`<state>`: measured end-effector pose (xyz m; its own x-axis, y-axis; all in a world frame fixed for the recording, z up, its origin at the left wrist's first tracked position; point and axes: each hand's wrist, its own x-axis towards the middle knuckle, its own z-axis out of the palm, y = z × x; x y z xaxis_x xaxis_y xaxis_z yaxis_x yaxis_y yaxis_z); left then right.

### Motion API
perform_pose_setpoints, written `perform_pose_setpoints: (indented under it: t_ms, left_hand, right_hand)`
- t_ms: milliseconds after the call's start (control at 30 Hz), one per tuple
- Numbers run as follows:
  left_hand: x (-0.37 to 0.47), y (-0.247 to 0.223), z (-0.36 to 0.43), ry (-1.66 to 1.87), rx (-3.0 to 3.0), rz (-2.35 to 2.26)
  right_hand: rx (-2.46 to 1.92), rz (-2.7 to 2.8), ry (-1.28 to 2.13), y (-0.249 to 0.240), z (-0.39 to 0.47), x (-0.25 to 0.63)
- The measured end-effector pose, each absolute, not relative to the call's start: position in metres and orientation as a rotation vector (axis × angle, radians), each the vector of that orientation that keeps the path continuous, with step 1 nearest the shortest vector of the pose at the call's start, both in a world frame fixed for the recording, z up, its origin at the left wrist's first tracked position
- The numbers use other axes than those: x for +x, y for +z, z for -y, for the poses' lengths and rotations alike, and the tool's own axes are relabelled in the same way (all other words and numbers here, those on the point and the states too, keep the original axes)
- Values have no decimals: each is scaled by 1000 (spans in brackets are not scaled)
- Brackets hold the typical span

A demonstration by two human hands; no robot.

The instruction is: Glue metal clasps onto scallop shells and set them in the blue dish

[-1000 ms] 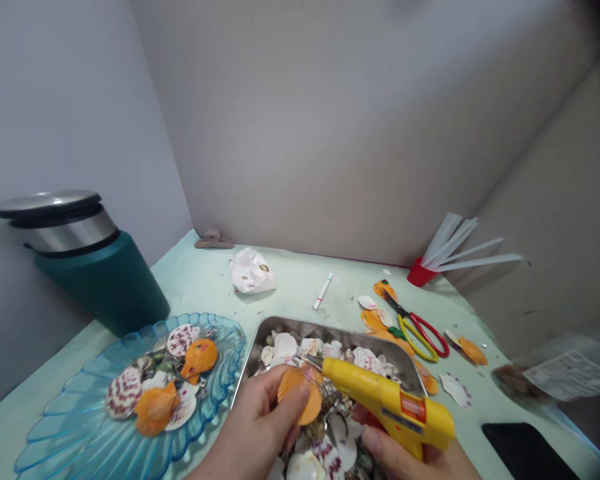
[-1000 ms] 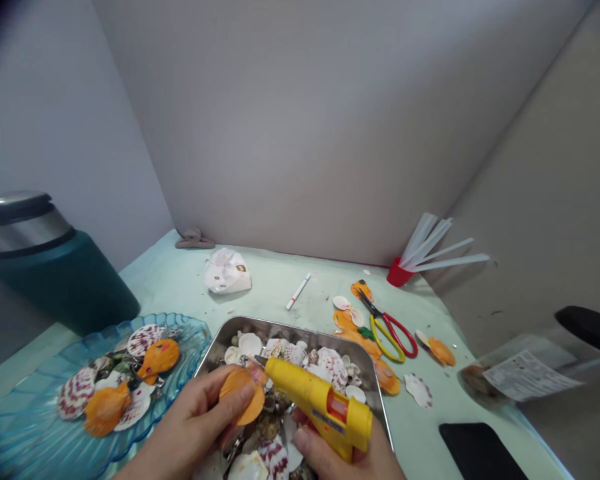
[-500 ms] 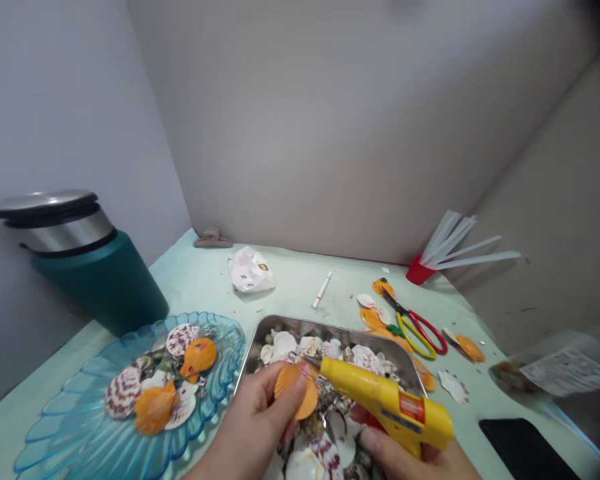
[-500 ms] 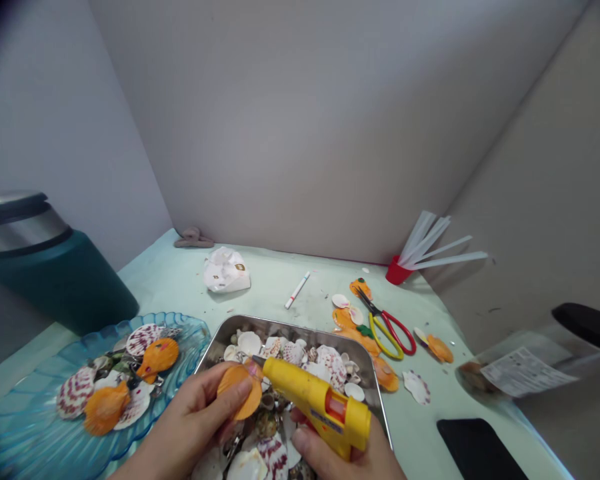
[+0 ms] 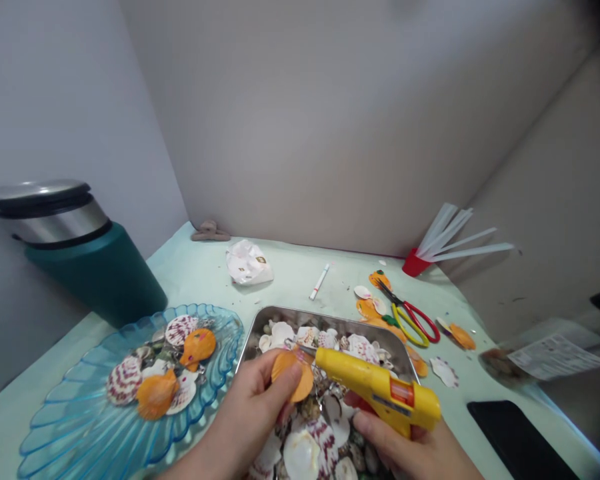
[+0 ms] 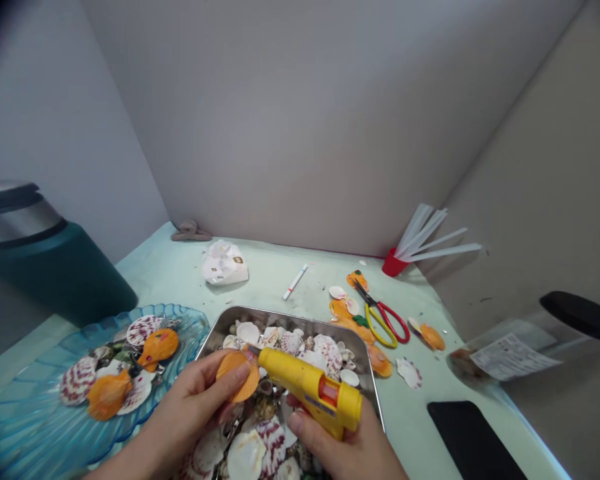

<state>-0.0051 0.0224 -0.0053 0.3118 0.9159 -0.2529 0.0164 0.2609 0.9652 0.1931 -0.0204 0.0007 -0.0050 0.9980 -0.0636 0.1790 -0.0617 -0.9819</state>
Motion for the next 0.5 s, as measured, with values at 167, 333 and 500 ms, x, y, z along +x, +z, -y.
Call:
perform_pose_setpoints:
  t_ms: [167,333,500]
  left_hand:
    - [-6,-6,-22,794,1139,-1061]
    - [-6,-3,-21,789,1156,-1063]
    - [-5,1,-22,765,1182,-1060]
  right_hand:
    - [-1378,1270,1298,3,20,194]
    - [-1429,1223,1226,6,22,188]
    - [-1414,1181,1263,4,23,188]
